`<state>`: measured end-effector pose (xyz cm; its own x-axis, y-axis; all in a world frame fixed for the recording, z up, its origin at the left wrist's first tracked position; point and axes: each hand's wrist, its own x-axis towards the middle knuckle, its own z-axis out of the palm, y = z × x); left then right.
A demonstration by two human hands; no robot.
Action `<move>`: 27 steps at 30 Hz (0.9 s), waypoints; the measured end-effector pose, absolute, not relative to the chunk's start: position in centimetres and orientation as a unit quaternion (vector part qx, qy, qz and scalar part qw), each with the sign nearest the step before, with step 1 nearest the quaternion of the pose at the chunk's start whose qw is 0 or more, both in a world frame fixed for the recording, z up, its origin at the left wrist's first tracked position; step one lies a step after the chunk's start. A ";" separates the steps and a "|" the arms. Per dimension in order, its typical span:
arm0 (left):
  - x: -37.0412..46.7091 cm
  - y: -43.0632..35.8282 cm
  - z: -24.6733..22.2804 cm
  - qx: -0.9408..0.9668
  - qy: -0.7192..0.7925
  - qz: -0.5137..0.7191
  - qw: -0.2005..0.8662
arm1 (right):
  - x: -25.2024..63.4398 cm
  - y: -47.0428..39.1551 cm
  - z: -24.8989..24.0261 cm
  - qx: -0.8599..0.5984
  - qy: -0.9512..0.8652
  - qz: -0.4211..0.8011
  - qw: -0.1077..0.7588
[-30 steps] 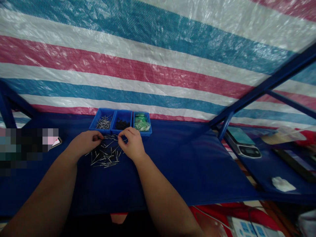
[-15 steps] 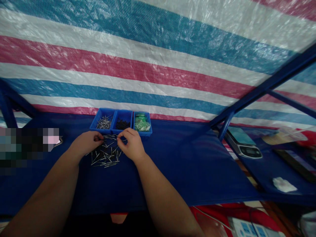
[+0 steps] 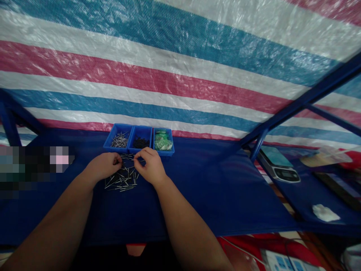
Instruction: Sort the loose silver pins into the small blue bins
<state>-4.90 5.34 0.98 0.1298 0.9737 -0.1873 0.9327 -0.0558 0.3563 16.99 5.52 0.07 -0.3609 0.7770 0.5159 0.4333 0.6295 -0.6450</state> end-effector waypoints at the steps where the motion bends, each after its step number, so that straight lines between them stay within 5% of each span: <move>1: -4.9 5.3 1.0 0.726 0.656 0.055 0.197 | 17.0 5.5 0.1 -0.379 -0.799 0.205 0.418; 16: -2.6 4.5 2.3 0.793 0.496 0.247 0.253 | 16.9 5.1 0.2 -0.352 -0.797 0.273 0.407; 27: -2.8 4.5 2.4 0.769 0.521 0.274 0.250 | 16.8 5.0 0.1 -0.377 -0.755 0.302 0.443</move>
